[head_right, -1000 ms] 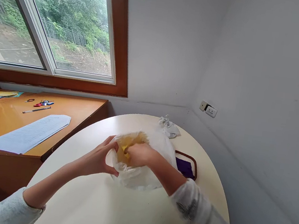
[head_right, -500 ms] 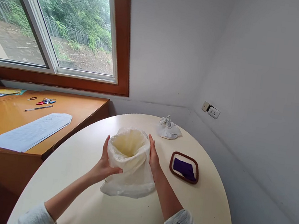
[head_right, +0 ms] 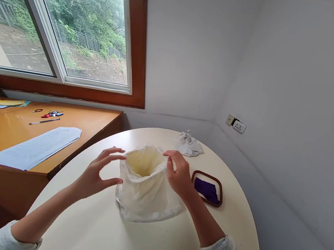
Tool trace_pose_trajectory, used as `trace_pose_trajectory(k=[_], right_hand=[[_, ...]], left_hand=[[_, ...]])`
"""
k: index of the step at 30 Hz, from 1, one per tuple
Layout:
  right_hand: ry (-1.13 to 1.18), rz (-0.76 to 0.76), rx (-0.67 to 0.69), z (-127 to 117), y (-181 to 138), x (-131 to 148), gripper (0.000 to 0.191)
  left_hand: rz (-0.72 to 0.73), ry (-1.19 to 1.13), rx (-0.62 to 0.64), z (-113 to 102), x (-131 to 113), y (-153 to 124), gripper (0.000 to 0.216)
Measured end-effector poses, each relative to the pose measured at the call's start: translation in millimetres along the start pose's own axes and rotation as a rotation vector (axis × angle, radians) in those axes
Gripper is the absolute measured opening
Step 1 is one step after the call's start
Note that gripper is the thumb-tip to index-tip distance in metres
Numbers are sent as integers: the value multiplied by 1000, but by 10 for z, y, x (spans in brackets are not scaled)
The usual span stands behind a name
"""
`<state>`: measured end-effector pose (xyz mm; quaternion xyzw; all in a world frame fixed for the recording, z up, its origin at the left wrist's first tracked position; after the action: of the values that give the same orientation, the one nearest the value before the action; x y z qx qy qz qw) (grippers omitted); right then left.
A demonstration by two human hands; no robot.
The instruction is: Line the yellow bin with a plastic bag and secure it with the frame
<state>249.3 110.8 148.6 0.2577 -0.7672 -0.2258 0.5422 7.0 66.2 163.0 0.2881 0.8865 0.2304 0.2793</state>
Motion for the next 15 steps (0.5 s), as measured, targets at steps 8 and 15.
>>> trace_pose_trajectory(k=[8, 15], right_hand=[[-593, -89, 661, 298, -210, 477, 27], [-443, 69, 846, 529, -68, 401, 20]], left_hand=[[357, 131, 159, 322, -573, 41, 20], [588, 112, 231, 418, -833, -62, 21]])
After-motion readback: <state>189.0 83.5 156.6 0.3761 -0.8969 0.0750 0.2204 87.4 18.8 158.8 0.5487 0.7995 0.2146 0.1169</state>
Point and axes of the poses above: each hand's wrist, its own y-axis towards the middle knuckle, its own z-axis out of the palm, x = y × z, the point moved 5 cm from there along y, towards the middle knuckle, and after that the axes turned 5 degrees about y, right-handed, at the moved point
